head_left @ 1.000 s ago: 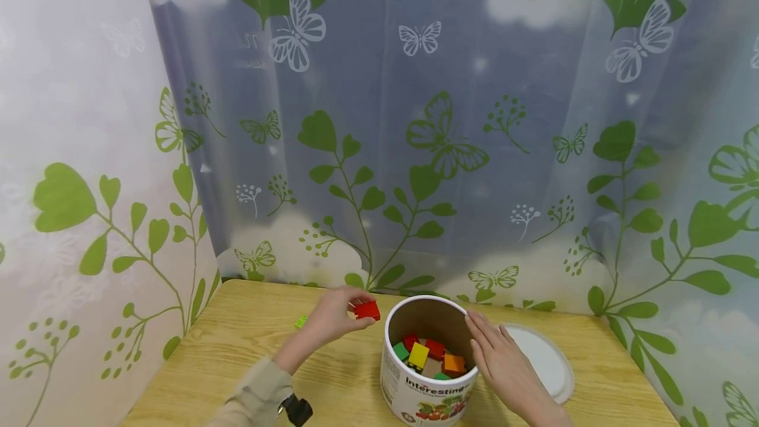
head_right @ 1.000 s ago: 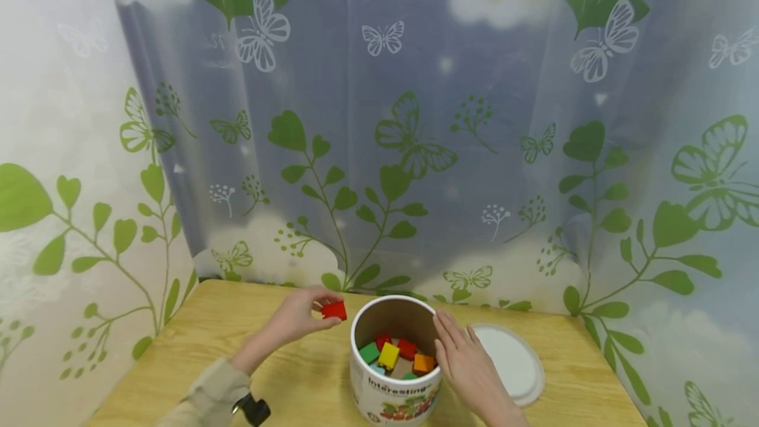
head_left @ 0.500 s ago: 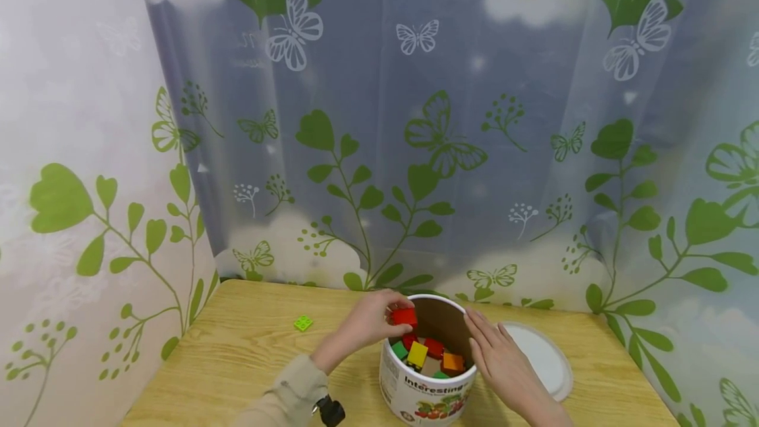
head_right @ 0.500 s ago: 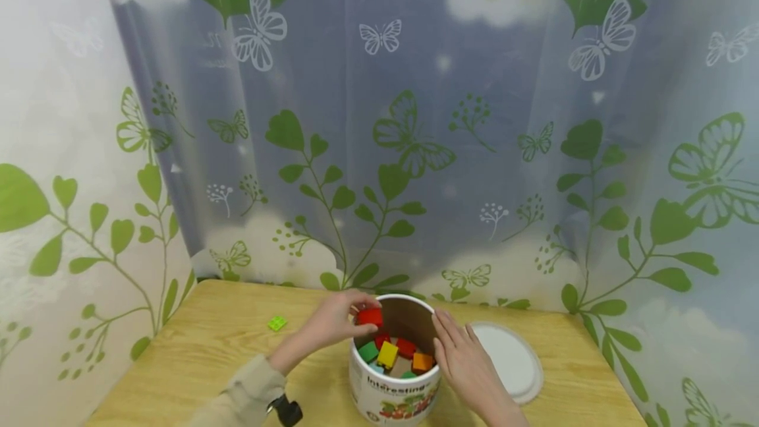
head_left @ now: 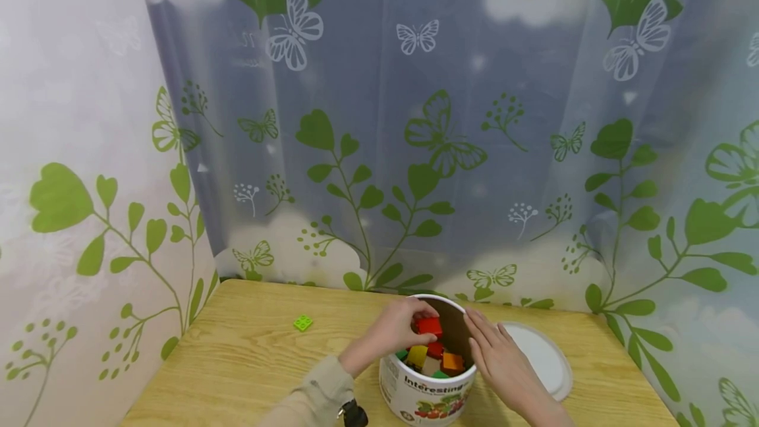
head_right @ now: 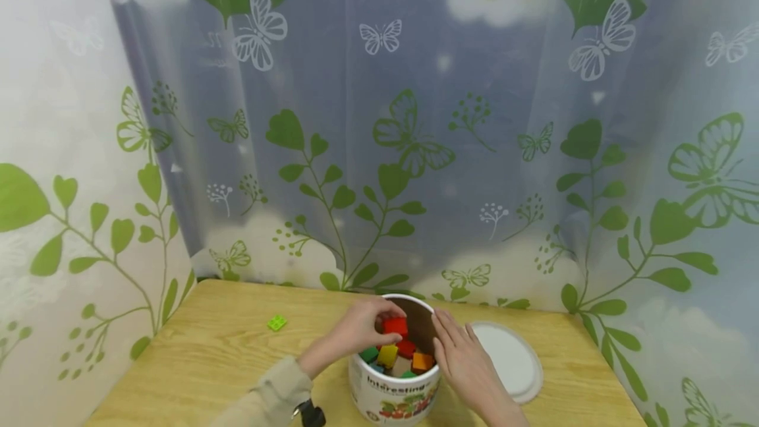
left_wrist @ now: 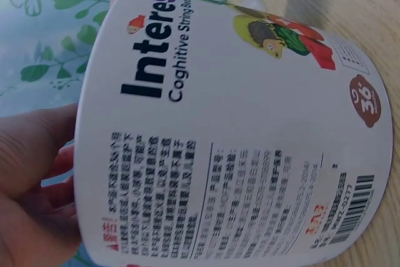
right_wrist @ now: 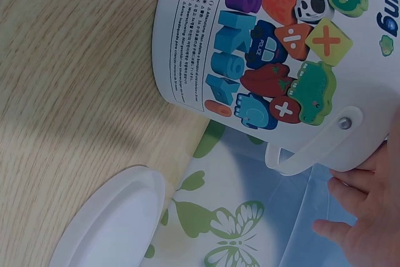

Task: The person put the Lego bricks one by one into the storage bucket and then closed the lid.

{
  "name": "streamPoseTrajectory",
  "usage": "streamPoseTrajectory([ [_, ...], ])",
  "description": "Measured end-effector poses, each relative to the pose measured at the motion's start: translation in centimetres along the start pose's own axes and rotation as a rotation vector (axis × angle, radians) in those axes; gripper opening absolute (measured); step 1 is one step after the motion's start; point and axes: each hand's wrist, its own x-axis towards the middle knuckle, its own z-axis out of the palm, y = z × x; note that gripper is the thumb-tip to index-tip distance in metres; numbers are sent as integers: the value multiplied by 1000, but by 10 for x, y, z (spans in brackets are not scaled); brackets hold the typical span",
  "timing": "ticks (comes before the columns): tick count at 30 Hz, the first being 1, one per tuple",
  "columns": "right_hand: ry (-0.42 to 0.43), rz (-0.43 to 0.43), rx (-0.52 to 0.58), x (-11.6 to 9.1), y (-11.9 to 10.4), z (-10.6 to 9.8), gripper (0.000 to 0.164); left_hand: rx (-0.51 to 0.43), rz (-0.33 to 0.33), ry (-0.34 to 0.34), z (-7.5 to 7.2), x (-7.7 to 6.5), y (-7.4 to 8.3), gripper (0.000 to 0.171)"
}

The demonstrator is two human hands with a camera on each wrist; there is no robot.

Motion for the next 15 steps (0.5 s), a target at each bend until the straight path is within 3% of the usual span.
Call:
streamPoseTrajectory([
  [8,2,-2,7,0,1,1,45,9,13,-19,14,4,0,30],
  [15,25,-9,-4,0,1,2,45,53,7,-61,17,4,1,30],
])
